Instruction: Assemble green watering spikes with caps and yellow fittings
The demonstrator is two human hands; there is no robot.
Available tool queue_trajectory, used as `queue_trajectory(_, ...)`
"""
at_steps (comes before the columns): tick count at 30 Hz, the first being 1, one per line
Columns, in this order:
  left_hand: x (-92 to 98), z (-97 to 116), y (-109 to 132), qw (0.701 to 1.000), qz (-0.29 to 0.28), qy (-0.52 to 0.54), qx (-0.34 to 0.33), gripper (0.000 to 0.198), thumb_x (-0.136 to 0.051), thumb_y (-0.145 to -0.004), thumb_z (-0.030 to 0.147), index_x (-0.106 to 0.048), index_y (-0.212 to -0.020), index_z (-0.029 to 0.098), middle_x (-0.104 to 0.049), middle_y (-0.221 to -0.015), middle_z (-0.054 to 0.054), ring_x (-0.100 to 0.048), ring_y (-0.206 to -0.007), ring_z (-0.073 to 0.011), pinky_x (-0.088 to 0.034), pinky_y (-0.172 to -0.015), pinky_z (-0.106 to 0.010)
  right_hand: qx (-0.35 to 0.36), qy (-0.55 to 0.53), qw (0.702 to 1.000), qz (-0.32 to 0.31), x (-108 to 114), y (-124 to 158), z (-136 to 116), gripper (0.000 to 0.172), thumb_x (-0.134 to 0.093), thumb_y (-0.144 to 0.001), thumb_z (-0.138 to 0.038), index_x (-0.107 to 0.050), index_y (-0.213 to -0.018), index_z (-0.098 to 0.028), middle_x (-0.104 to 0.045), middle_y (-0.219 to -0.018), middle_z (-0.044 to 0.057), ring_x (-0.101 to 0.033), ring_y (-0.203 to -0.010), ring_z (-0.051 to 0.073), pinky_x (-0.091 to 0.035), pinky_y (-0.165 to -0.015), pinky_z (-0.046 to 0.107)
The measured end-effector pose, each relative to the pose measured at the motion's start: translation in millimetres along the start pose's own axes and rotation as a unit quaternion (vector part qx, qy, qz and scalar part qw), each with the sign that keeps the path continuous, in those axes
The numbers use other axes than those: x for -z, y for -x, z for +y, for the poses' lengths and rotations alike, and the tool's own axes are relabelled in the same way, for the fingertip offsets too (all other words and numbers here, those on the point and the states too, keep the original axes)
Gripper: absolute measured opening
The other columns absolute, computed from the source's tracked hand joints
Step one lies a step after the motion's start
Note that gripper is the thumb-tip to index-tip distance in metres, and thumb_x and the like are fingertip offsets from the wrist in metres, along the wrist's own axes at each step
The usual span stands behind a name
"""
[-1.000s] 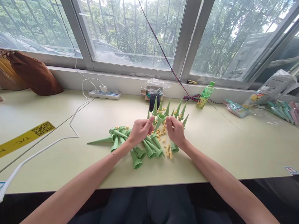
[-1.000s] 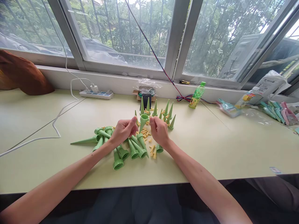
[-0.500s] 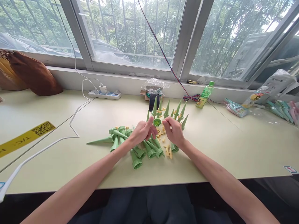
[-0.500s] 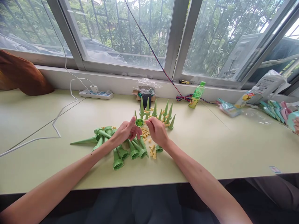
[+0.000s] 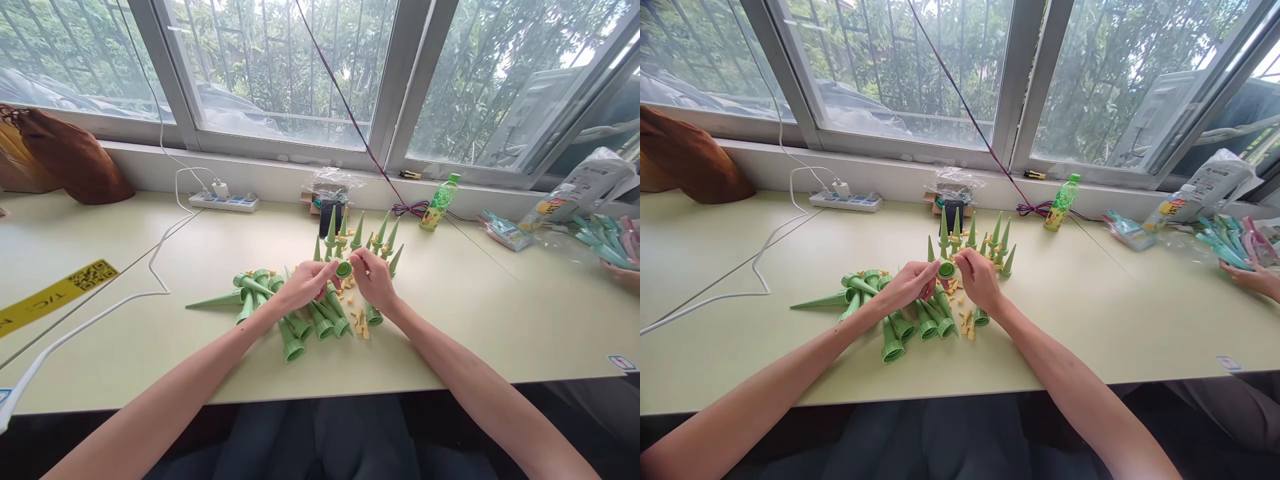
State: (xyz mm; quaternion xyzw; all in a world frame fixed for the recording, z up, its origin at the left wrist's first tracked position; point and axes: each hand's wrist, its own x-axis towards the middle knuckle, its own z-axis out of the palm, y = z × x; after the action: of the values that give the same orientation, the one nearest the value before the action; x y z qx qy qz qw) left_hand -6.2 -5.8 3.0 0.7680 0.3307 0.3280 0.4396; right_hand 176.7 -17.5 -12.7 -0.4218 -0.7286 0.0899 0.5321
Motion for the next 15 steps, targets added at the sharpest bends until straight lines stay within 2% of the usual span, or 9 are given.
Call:
queue_trajectory(7, 0.6, 4.7, 2.6, 0.999, 0.002, -0.029, -0.021, 0.045, -0.046, -0.093, 0.054, -0.048, -0.07, 0.016, -0.048, -0.051, 0.004, -0.049, -0.046, -0.0088, -0.036, -0.046, -0.02, -0.015, -0.006, 1.0, -0.004, 0.0, 0.3, 1.3, 0.031, -0.042, -0.098, -0.035, -0.048, -0.072, -0.02, -0.046, -0.057, -0.004, -0.04, -0.051, 0.01, -0.035, -0.054, 0.023)
queue_trajectory(15, -1.7, 8.0, 2.8, 0.995, 0.006, -0.067, -0.068, 0.03, -0.055, -0.09, 0.045, -0.054, -0.083, 0.015, -0.05, -0.064, 0.003, -0.042, -0.049, -0.007, -0.035, -0.045, -0.02, -0.014, -0.004, 1.0, -0.013, 0.8, -0.8, 2.7, 0.032, -0.043, -0.098, -0.036, -0.046, -0.07, -0.02, -0.047, -0.057, -0.004, -0.039, -0.05, 0.01, -0.034, -0.053, 0.023)
